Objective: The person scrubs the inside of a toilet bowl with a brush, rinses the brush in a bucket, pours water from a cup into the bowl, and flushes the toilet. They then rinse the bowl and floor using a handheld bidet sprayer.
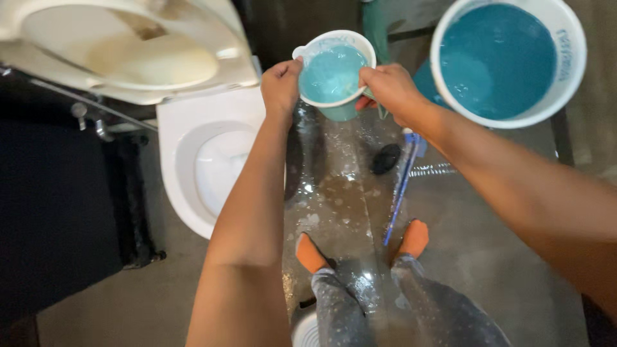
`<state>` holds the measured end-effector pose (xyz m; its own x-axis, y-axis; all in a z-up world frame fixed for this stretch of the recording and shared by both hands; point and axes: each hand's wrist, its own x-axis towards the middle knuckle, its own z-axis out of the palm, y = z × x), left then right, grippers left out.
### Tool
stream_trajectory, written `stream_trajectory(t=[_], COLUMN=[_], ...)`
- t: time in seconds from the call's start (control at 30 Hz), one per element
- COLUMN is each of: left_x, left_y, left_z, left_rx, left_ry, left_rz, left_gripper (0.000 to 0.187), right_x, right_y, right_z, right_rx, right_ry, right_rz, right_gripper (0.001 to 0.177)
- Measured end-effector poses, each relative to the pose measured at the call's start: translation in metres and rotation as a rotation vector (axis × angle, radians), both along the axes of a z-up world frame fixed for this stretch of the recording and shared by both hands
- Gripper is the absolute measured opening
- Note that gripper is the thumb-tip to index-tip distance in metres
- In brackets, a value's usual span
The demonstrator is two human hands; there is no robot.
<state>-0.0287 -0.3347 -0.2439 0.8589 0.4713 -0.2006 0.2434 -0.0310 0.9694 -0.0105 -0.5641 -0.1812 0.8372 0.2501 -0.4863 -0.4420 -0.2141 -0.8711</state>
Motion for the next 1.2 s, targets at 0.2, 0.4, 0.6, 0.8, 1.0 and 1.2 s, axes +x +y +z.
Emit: stream_trajectory(t=[0.2,0.4,0.6,0.8,1.0,1.2], left_x=[0.003,-0.011,-0.046,-0.098,-0.155,-0.213], left_y=[0.106,0.187,0.251,0.289,0.299,0.283], left_z=[-0.016,-0.057,-0.083,-0.102,-0.127,-0.166], left_rx=[0.069,-0.103,-0.065,-0.239,-0.258,-0.370], left_ry=[0.119,0.094,0.201,0.132,0.235,0.149], left_rz=[0.062,0.146,0.220,0.333,0.412,0.476], left_gripper=[0.034,0.022,0.023,0.022,0.031,0.031], right_x=[0.003,-0.008,-0.024,-0.049,-0.075,-0.111], right_y=[0.116,0.203,0.271,0.317,0.347,0.344], right_z=[0.020,0.027,0.027,0.019,0.005,0.015], right_rx=[-0.167,-0.376,-0.386,-0.429,-0.578,-0.655], right_ry=[-0.077,-0.100,-0.153,-0.182,-0.560,-0.316], right_rz=[0.101,0.199,0.326,0.470,0.811,0.866], right_gripper=[0.035,0.037,0.035,0.039,0.046,0.054])
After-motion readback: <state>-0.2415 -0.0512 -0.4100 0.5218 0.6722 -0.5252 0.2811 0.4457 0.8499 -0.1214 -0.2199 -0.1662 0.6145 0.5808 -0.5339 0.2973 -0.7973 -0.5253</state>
